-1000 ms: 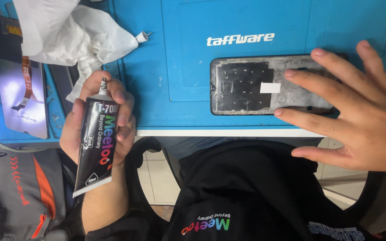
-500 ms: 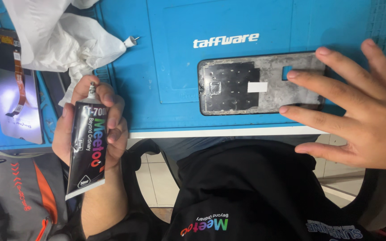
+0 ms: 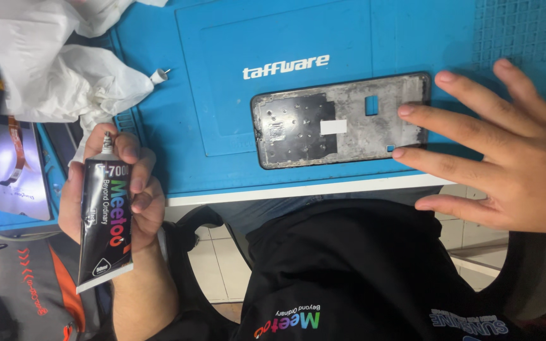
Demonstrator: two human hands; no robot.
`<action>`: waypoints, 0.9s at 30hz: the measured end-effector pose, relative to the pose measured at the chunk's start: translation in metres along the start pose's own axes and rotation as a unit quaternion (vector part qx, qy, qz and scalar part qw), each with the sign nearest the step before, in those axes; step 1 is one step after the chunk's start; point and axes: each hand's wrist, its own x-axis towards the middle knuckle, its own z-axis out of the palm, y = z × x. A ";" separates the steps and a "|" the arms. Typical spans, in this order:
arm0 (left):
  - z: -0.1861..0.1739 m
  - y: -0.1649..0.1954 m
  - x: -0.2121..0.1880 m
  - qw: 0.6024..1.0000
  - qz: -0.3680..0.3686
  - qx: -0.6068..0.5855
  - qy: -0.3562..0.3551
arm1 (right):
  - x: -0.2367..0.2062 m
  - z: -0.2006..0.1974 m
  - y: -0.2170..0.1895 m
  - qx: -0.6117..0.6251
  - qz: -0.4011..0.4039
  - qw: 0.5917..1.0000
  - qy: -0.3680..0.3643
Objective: The person holds a disassembled phone frame on a blue repair mat and squeezes multi-purpose adhesive from a tube along its edges, rotating the frame to reach different sides. They set the tube down, pick it up again to apply more adhesive, then use tweezers to work along the frame edge.
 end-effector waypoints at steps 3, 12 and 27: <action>0.001 -0.002 0.000 1.000 -0.001 -0.006 -0.002 | -0.007 0.000 0.002 0.003 0.002 1.000 0.005; 0.006 -0.006 -0.002 1.000 -0.001 -0.010 -0.005 | -0.027 -0.002 0.009 0.004 0.015 1.000 0.008; 0.092 -0.032 -0.018 0.897 -0.186 0.400 0.036 | -0.020 -0.031 -0.020 0.051 0.090 0.988 0.112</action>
